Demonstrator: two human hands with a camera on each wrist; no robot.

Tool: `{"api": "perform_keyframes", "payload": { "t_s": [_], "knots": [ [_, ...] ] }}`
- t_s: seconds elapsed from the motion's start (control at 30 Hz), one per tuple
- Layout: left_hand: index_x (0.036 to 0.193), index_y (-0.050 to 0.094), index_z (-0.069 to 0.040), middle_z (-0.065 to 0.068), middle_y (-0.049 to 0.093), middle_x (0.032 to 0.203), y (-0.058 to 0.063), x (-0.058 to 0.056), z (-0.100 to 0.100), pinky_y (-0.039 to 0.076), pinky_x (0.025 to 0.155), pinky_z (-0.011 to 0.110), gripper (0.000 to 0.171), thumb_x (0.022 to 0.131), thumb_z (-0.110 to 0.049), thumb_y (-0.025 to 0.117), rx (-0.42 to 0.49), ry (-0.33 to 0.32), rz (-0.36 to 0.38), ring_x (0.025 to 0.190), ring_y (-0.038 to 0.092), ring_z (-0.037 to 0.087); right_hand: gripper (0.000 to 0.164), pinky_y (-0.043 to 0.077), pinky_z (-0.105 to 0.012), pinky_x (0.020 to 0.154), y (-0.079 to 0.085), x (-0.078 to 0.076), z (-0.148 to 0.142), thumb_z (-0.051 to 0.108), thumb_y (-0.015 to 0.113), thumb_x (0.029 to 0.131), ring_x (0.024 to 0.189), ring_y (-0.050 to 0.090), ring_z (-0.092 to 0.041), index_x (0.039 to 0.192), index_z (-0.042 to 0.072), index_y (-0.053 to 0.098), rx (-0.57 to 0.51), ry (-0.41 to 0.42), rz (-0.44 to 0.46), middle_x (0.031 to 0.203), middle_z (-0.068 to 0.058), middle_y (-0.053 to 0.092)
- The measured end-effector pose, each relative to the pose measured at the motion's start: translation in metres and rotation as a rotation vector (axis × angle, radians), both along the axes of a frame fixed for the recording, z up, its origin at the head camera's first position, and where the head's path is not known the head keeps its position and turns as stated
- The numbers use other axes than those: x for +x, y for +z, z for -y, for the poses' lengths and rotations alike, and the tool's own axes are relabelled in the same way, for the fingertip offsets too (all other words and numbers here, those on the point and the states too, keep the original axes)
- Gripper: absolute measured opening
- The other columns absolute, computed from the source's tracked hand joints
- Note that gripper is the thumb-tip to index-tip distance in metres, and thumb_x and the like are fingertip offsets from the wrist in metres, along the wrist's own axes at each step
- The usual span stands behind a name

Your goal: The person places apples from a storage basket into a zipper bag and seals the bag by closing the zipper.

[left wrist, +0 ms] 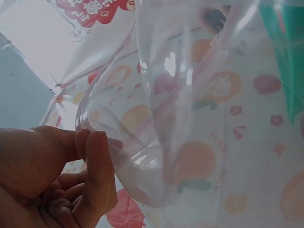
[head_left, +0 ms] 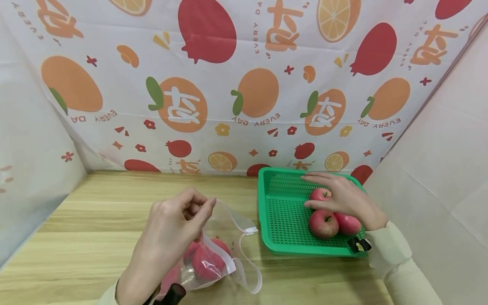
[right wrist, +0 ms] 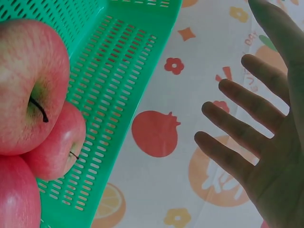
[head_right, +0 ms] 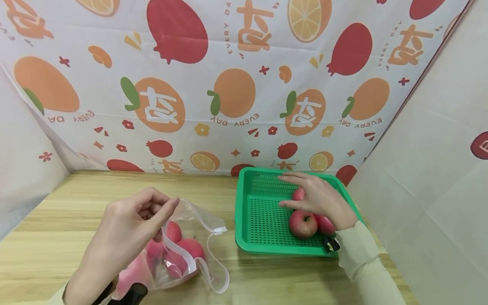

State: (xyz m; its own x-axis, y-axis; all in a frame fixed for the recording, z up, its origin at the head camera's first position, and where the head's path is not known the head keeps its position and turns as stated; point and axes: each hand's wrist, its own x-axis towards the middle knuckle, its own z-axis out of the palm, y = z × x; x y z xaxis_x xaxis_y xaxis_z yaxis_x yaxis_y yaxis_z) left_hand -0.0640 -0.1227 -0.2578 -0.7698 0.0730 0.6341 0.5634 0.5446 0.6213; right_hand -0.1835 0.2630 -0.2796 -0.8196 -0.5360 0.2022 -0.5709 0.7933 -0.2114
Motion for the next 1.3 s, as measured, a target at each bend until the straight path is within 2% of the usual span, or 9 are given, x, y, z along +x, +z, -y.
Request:
{"api": "perform_keyframes", "payload": {
  "t_s": [0.33,0.5,0.63,0.87,1.03,1.2,1.3],
  "knots": [
    [0.081,0.067,-0.014,-0.018,0.057,0.060,0.003,0.001,-0.001,0.039,0.044,0.014,0.019,0.087,0.000,0.078,-0.001,0.002,0.013,0.044,0.047,-0.009,0.070,0.054,-0.051,0.100,-0.003,-0.026,-0.010,0.054,0.080,0.083,0.132,0.058,-0.029,0.142,0.019,0.061,0.036,0.017,0.044,0.143,-0.006,0.061],
    [0.081,0.068,-0.014,-0.017,0.057,0.059,0.003,0.001,-0.002,0.039,0.044,0.014,0.018,0.087,0.000,0.078,-0.003,0.008,0.010,0.044,0.047,-0.010,0.070,0.054,-0.051,0.100,-0.006,-0.037,-0.015,0.057,0.078,0.084,0.132,0.058,-0.028,0.141,0.019,0.062,0.041,-0.001,0.096,0.142,-0.006,0.062],
    [0.081,0.068,-0.014,-0.016,0.057,0.059,0.004,0.002,-0.002,0.039,0.045,0.014,0.017,0.087,-0.001,0.078,-0.007,0.010,0.011,0.044,0.047,-0.010,0.066,0.054,-0.052,0.099,-0.010,-0.045,-0.019,0.052,0.080,0.084,0.130,0.059,-0.029,0.139,0.018,0.064,0.045,-0.019,0.126,0.140,-0.007,0.063],
    [0.082,0.069,-0.015,-0.018,0.056,0.058,0.004,0.002,-0.002,0.037,0.044,0.014,0.017,0.087,-0.001,0.078,-0.014,0.014,0.027,0.043,0.046,-0.009,0.060,0.053,-0.054,0.099,-0.016,-0.057,-0.027,0.043,0.080,0.087,0.128,0.060,-0.034,0.135,0.010,0.066,0.091,-0.049,0.177,0.139,-0.014,0.064],
    [0.082,0.068,-0.014,-0.017,0.057,0.059,0.003,0.001,-0.003,0.038,0.043,0.014,0.017,0.087,-0.001,0.077,-0.011,0.002,0.029,0.044,0.046,-0.009,0.060,0.055,-0.052,0.094,-0.021,-0.064,-0.031,0.044,0.079,0.088,0.125,0.060,-0.035,0.135,0.008,0.066,0.127,-0.070,0.220,0.138,-0.017,0.063],
    [0.082,0.068,-0.014,-0.017,0.056,0.059,0.002,0.001,-0.003,0.038,0.044,0.014,0.018,0.087,0.000,0.078,-0.012,-0.001,0.029,0.044,0.045,-0.009,0.062,0.055,-0.037,0.073,-0.026,-0.068,-0.034,0.044,0.078,0.088,0.106,0.065,-0.028,0.137,0.010,0.065,0.155,-0.104,0.285,0.141,-0.019,0.061],
    [0.082,0.069,-0.014,-0.015,0.057,0.059,0.001,0.001,-0.003,0.038,0.043,0.014,0.017,0.087,0.000,0.078,-0.014,0.000,0.031,0.044,0.045,-0.009,0.063,0.046,-0.031,0.059,-0.028,-0.070,-0.035,0.044,0.078,0.088,0.075,0.060,-0.019,0.139,0.010,0.063,0.169,-0.125,0.330,0.121,-0.015,0.069]
  ]
}}
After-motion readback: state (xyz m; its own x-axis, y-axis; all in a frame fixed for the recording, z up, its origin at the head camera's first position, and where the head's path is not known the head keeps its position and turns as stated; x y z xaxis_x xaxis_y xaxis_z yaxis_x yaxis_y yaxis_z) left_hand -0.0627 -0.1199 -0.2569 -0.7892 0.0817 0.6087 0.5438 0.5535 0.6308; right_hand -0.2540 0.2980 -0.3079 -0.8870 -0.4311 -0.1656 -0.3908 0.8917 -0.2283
